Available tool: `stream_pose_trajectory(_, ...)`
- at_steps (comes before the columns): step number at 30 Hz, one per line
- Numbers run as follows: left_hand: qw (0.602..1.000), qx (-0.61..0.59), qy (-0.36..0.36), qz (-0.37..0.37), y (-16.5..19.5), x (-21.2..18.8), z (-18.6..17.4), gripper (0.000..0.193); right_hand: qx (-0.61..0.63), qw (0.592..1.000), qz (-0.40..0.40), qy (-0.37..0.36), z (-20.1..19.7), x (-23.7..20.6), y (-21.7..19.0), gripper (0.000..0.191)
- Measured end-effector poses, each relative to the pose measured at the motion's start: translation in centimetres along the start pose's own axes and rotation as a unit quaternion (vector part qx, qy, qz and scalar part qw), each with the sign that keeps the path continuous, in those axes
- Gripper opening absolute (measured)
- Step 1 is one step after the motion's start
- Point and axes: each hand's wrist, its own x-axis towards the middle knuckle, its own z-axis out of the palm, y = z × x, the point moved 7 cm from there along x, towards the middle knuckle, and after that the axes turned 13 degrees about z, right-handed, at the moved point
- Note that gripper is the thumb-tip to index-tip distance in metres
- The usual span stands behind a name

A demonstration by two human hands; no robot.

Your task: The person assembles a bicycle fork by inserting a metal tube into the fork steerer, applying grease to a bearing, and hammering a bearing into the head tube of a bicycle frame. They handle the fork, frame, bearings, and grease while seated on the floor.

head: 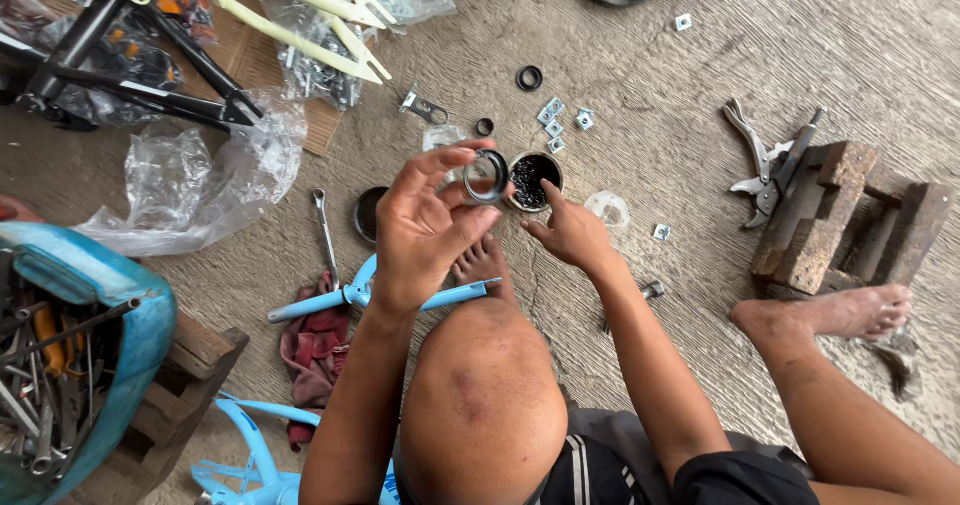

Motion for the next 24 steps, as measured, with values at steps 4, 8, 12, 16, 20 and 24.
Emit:
stream_pose_trajectory(4,0.999,0.009,0.033,-0.02,-1.2,-0.2,-0.9,0.029,0.035,0.999,0.0,0.004,-0.4,0.1,0.6,0.089)
stream_pose_trajectory(8,0.999,0.006,0.045,-0.025,-1.7,-0.3,-1.3,0.03,0.054,0.999,-0.003,0.004,-0.5,0.2,0.8,0.088)
stream_pose_trajectory(12,0.997,0.002,0.057,-0.053,-2.0,-0.4,-1.4,0.046,0.049,0.999,0.009,-0.015,-0.3,0.1,0.7,0.087)
stream_pose_trajectory(16,0.995,0.001,0.07,-0.069,-2.1,-0.4,-1.5,0.048,0.039,0.999,0.021,-0.025,-0.4,-0.1,0.6,0.088)
stream_pose_trajectory(20,0.997,0.012,0.045,-0.054,-2.0,-0.1,-1.3,0.048,0.036,0.999,0.012,-0.018,-0.5,-0.1,-0.3,0.087)
stream_pose_trajectory(24,0.999,0.018,0.03,-0.04,-1.8,-0.1,-1.3,0.049,0.052,0.998,0.013,-0.033,0.1,0.3,-1.3,0.089)
